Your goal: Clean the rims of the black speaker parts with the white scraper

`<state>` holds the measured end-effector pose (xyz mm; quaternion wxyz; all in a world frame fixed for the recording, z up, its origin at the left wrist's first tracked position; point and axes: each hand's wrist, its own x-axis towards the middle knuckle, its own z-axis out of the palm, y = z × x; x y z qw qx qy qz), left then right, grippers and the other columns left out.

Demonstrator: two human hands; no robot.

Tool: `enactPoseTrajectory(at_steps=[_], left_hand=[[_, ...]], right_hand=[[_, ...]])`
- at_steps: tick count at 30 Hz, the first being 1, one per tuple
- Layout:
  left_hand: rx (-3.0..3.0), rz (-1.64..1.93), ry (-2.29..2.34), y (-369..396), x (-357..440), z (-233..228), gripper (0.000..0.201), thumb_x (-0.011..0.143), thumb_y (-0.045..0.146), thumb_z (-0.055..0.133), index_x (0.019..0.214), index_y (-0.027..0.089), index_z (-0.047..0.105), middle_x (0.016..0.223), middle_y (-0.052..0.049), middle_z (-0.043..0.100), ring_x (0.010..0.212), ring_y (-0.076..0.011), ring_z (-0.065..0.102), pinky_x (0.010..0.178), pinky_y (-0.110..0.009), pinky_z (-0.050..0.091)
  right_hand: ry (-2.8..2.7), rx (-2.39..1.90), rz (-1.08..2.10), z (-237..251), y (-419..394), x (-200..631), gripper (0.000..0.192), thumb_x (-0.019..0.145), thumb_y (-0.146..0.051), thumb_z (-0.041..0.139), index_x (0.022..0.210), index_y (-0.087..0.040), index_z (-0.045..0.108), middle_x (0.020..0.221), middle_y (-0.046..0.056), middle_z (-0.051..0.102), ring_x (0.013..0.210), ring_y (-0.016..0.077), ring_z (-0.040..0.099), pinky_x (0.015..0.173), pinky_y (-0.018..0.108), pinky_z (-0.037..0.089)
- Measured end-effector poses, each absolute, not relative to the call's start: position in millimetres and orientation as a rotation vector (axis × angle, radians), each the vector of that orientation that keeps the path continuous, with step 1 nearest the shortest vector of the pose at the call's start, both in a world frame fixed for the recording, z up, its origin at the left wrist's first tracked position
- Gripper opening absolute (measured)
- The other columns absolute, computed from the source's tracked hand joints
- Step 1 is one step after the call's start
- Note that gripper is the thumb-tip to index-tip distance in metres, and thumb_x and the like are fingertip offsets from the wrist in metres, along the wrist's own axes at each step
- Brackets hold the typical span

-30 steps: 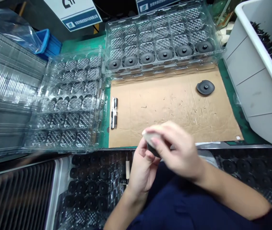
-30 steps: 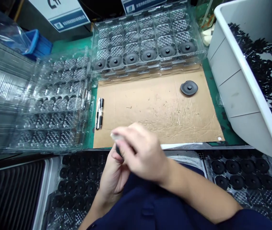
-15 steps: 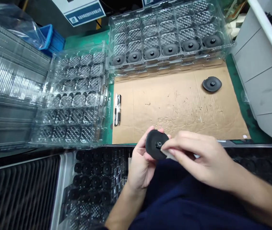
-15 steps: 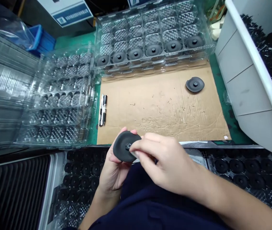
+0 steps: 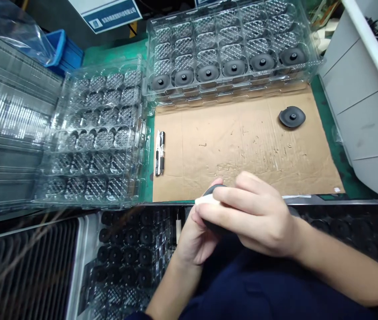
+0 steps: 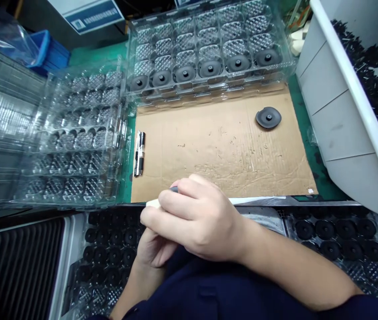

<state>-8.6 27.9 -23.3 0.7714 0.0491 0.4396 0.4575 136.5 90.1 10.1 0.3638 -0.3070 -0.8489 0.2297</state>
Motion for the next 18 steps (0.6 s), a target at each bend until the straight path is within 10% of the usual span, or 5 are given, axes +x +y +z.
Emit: enactPoseTrajectory(at_steps=[12,18], left_hand=[[0.136,1.010,0.589,33,-21,-23,0.055,0.071,0.045,0.069,0.121,0.028,0.056,0.131,-0.007,0.055,0.109,-0.0276,0.059,0.090,-0.035,0.050],[0.163,1.020,0.693,33,-15,-18,0.059,0.067,0.045,0.074,0.120,0.026,0.057,0.126,-0.007,0.059,0.105,-0.0267,0.061,0.087,-0.032,0.051]], right_hand=[[-2.026,-1.540,0.995,-90,71,181,0.020,0.090,-0.028,0.049,0.096,-0.022,0.067,0.084,0.001,0.068,0.072,0.0131,0.062,0.065,0.024,0.047],[-1.929,-1.440,0.703,-27,80,166,0.021,0.088,-0.021,0.053,0.107,-0.023,0.063,0.092,0.002,0.067,0.076,0.0134,0.059,0.070,0.026,0.044]])
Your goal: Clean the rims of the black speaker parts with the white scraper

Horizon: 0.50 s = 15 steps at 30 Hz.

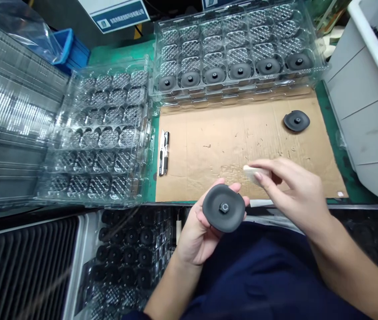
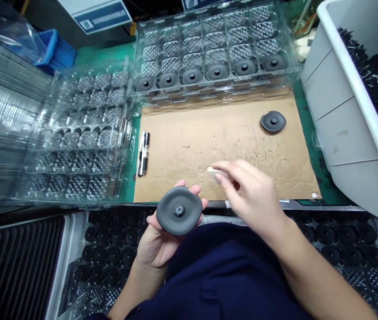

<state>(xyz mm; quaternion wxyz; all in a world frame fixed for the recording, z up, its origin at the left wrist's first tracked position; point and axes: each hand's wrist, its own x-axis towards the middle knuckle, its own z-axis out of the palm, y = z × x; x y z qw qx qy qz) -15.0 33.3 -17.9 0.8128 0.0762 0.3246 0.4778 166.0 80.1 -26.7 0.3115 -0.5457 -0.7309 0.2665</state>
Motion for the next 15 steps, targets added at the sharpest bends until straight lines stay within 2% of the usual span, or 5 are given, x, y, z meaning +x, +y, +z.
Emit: enactPoseTrajectory(at_steps=[4,8,12,15], left_hand=[[0.201,1.010,0.798,30,-17,-23,0.056,0.067,0.043,0.075,0.116,0.021,0.060,0.112,-0.006,0.065,0.098,-0.0213,0.063,0.081,-0.025,0.052],[0.154,1.073,0.828,28,-21,-29,0.046,0.068,0.037,0.075,0.111,0.022,0.064,0.105,-0.002,0.065,0.102,-0.0166,0.060,0.084,-0.021,0.050],[0.130,1.095,0.822,29,-19,-28,0.036,0.067,0.042,0.075,0.096,0.022,0.069,0.091,0.001,0.066,0.089,-0.0138,0.062,0.075,-0.017,0.052],[0.138,1.073,0.855,29,-18,-29,0.047,0.062,0.044,0.077,0.101,0.019,0.067,0.102,-0.003,0.066,0.089,-0.0158,0.061,0.078,-0.022,0.052]], right_hand=[[-2.119,-0.881,0.656,13,85,142,0.023,0.089,-0.016,0.047,0.106,-0.020,0.063,0.094,0.003,0.068,0.079,0.0143,0.057,0.071,0.030,0.040],[-2.352,-1.085,0.626,14,88,130,0.024,0.090,-0.014,0.044,0.100,-0.019,0.066,0.078,0.002,0.065,0.069,0.0154,0.050,0.064,0.032,0.031],[-2.252,-0.787,0.674,11,92,130,0.027,0.092,-0.018,0.040,0.100,-0.019,0.066,0.082,0.002,0.066,0.071,0.0132,0.052,0.065,0.031,0.030],[-2.280,-0.968,0.719,13,95,132,0.024,0.090,-0.017,0.043,0.097,-0.020,0.066,0.084,0.001,0.067,0.073,0.0134,0.052,0.066,0.031,0.030]])
